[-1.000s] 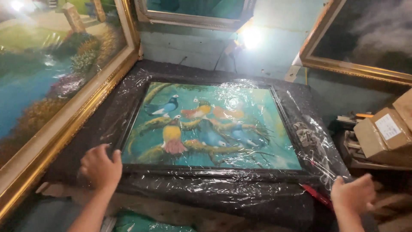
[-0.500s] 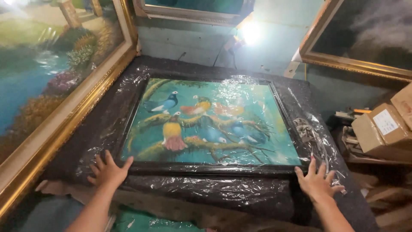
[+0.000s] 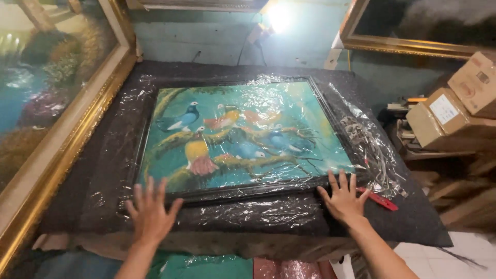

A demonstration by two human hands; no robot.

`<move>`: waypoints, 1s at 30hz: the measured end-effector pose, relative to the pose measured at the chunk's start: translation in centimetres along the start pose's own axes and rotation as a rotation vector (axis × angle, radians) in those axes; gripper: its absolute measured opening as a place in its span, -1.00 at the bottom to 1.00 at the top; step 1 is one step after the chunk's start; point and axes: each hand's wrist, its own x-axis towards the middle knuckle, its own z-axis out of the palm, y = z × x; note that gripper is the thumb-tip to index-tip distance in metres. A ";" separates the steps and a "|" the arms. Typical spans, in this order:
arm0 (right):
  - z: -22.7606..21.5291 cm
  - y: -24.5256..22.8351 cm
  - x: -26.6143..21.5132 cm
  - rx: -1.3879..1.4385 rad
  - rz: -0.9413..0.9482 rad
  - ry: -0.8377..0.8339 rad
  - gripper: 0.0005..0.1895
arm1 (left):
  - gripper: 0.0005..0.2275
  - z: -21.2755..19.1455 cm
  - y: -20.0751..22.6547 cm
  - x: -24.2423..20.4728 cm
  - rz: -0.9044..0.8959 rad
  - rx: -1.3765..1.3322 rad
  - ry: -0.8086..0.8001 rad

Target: Wrapping a framed painting in protective plastic film and securing it with a staple gun.

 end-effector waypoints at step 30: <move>6.5 12.6 -7.8 0.766 0.549 0.265 -0.66 | -0.41 0.8 19.3 -5.4 0.459 -0.391 -0.507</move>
